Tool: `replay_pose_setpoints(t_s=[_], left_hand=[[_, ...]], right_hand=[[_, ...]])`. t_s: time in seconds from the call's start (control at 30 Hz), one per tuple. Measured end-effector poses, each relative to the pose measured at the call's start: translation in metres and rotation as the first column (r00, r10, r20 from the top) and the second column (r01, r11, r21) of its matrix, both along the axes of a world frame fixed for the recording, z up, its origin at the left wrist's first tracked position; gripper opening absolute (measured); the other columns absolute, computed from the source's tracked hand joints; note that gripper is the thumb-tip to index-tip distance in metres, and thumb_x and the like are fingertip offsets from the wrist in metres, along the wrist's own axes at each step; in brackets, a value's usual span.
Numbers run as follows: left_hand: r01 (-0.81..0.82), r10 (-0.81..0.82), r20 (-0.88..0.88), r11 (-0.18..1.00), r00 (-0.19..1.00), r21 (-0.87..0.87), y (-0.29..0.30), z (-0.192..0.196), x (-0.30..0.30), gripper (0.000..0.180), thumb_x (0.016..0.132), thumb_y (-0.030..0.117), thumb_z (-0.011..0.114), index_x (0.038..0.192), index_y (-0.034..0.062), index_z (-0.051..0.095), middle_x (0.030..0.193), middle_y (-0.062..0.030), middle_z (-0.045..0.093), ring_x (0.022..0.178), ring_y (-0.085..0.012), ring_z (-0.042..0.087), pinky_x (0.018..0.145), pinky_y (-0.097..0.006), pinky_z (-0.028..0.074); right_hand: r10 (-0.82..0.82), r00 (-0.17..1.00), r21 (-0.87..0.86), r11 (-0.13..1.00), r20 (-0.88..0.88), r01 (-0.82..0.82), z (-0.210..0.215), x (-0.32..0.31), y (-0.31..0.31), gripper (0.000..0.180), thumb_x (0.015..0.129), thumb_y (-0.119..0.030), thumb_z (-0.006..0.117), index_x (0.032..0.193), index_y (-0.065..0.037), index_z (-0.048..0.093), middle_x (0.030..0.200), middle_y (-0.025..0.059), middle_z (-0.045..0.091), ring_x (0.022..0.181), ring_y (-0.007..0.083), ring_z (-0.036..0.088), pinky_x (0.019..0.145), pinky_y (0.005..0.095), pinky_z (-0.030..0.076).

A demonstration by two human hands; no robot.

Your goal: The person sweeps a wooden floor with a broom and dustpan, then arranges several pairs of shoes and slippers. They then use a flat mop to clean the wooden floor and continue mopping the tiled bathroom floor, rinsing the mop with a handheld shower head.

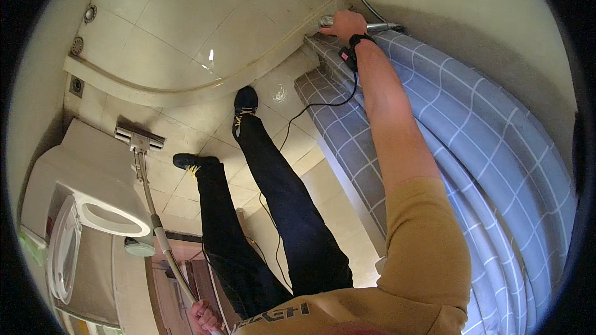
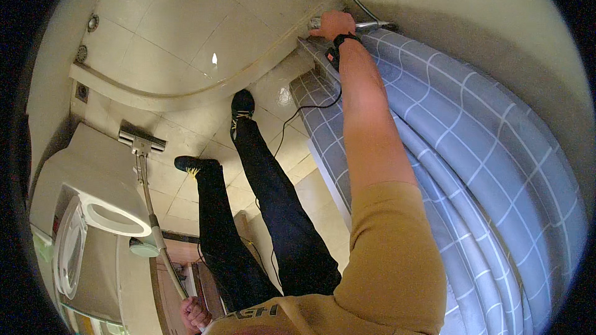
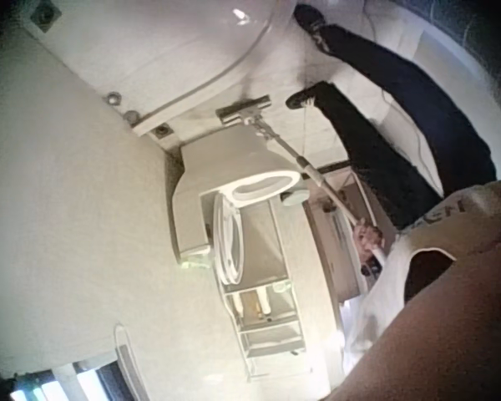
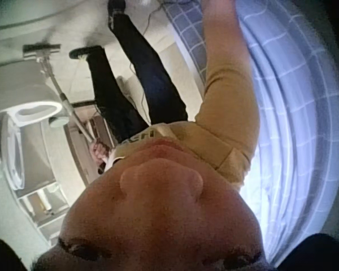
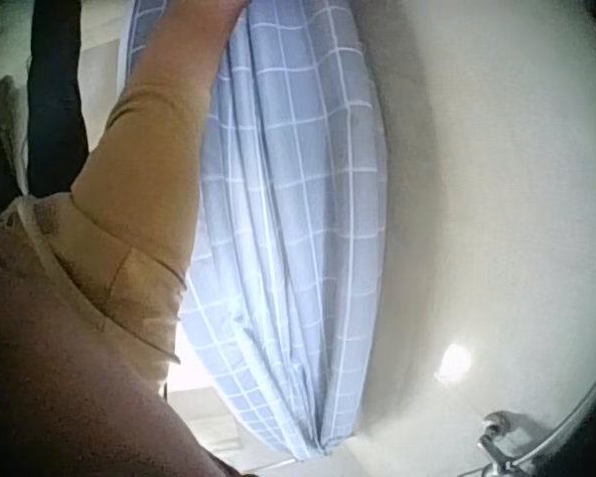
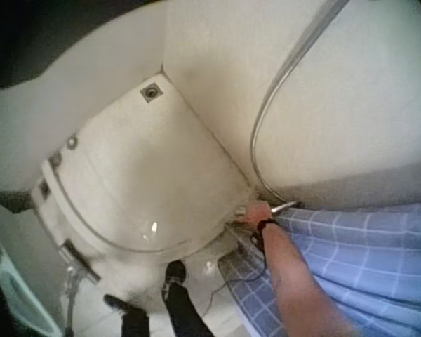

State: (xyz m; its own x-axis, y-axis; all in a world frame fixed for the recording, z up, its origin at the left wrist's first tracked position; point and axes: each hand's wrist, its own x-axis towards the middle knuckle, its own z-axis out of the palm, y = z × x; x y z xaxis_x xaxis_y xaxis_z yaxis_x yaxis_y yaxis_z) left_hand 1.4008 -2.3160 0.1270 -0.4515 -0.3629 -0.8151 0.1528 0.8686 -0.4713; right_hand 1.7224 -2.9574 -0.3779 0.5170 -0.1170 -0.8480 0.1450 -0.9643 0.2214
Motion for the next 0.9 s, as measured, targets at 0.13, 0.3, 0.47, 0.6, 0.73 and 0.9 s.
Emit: replay_pose_setpoints(t_s=[0.13,0.3,0.47,0.6,0.73,0.9], left_hand=[[0.100,-0.097,-0.057,0.994,0.994,0.039,-0.010,0.000,0.006,0.036,0.108,0.022,0.043,0.073,0.0164,0.038,0.049,0.0052,0.031,0.037,-0.0083,0.029,0.030,-0.023,0.023],[0.242,-0.226,-0.171,0.967,0.959,0.078,-0.029,-0.001,0.029,0.035,0.107,0.019,0.044,0.073,0.0163,0.038,0.048,0.0059,0.029,0.035,-0.0081,0.024,0.030,-0.024,0.022],[0.150,-0.129,-0.200,0.984,0.971,0.093,-0.040,0.000,0.032,0.035,0.107,0.019,0.044,0.072,0.0158,0.038,0.048,0.0050,0.029,0.035,-0.0086,0.025,0.031,-0.025,0.023],[0.122,-0.122,-0.103,0.993,0.987,-0.010,-0.041,0.003,0.014,0.036,0.106,0.025,0.042,0.071,0.0156,0.040,0.047,0.0038,0.034,0.036,-0.0113,0.030,0.036,-0.030,0.029],[-0.002,0.002,-0.001,0.997,1.000,-0.083,-0.037,0.010,-0.002,0.037,0.106,0.028,0.043,0.071,0.0149,0.041,0.048,0.0029,0.037,0.037,-0.0131,0.033,0.037,-0.031,0.031],[0.121,-0.123,-0.035,0.990,0.992,-0.068,-0.032,0.010,-0.022,0.037,0.104,0.033,0.049,0.074,0.0143,0.042,0.047,0.0014,0.038,0.036,-0.0142,0.034,0.036,-0.031,0.031]], right_hand=[[0.029,0.999,0.034,0.999,0.033,-0.030,-0.006,-0.007,0.002,0.068,0.074,-0.068,0.076,0.099,-0.005,0.077,0.101,0.0163,0.075,0.093,0.0329,0.073,0.080,0.0467,0.059],[0.084,0.995,0.087,0.993,-0.051,-0.080,-0.022,-0.020,0.005,0.071,0.074,-0.069,0.076,0.096,-0.001,0.075,0.092,0.0189,0.075,0.086,0.0363,0.073,0.075,0.0470,0.059],[0.112,0.990,0.153,0.983,-0.088,-0.098,-0.041,-0.040,0.014,0.065,0.073,-0.064,0.078,0.096,-0.003,0.077,0.098,0.0159,0.075,0.089,0.0349,0.073,0.077,0.0469,0.059],[0.140,0.971,0.160,0.981,-0.195,-0.109,-0.054,-0.054,0.027,0.061,0.072,-0.061,0.079,0.094,-0.005,0.078,0.100,0.0164,0.075,0.091,0.0348,0.072,0.080,0.0465,0.058],[0.233,0.961,0.302,0.936,-0.148,-0.181,-0.067,-0.073,0.055,0.061,0.073,-0.062,0.078,0.093,-0.004,0.077,0.094,0.0177,0.074,0.089,0.0359,0.072,0.079,0.0478,0.057],[0.321,0.939,0.463,0.856,-0.126,-0.230,-0.077,-0.116,0.126,0.062,0.074,-0.063,0.076,0.088,-0.003,0.077,0.086,0.0180,0.074,0.083,0.0367,0.071,0.075,0.0484,0.056]])
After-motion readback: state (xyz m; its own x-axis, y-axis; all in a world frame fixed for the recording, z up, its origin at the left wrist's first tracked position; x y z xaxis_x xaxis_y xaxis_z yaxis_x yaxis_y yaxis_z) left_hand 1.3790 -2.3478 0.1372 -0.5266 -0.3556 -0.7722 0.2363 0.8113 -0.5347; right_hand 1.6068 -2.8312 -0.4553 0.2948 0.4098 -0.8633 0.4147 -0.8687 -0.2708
